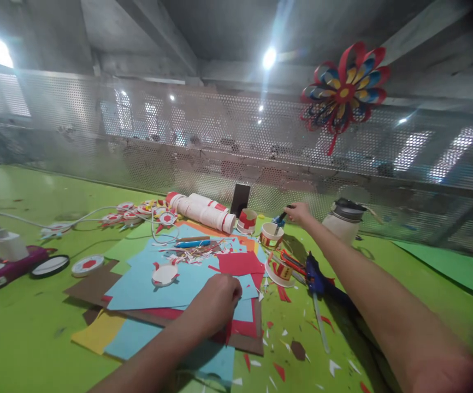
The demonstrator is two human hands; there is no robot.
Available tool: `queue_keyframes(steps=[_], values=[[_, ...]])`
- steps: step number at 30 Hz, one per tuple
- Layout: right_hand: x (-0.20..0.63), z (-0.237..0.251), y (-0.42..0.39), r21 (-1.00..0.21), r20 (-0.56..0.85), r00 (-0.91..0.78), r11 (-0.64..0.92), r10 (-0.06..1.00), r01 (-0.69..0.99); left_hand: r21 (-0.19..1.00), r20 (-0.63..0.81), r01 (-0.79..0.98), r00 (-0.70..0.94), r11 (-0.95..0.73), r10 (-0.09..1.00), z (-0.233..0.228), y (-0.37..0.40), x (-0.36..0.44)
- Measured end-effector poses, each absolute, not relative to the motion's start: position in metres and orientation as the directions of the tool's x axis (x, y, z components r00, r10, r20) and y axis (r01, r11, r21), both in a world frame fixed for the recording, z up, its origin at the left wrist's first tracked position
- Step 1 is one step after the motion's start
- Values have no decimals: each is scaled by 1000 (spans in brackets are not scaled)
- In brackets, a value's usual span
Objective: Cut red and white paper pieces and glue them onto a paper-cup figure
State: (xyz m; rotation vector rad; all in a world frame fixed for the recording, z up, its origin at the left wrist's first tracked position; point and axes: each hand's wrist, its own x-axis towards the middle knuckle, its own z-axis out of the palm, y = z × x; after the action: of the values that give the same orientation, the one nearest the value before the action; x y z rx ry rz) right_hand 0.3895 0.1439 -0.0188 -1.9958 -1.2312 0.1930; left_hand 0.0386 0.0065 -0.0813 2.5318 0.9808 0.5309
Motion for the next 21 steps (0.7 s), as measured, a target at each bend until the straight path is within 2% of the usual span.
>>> queue_keyframes(steps=[4,7,14,21], values=[[384,-14,146,-594,226,511,-299,829,747,548,139,541,694,-638,707,-76,5,38],[378,-15,143,-580,233,502,-295,833,759,544,169,573,641,-613,749,-75,3,37],[372,-11,120,-602,310,499,-240,809,762,431,193,621,645,-655,739,-77,3,40],[371,13,92,-648,447,535,-153,717,746,290,262,613,688,-735,677,-80,2,40]])
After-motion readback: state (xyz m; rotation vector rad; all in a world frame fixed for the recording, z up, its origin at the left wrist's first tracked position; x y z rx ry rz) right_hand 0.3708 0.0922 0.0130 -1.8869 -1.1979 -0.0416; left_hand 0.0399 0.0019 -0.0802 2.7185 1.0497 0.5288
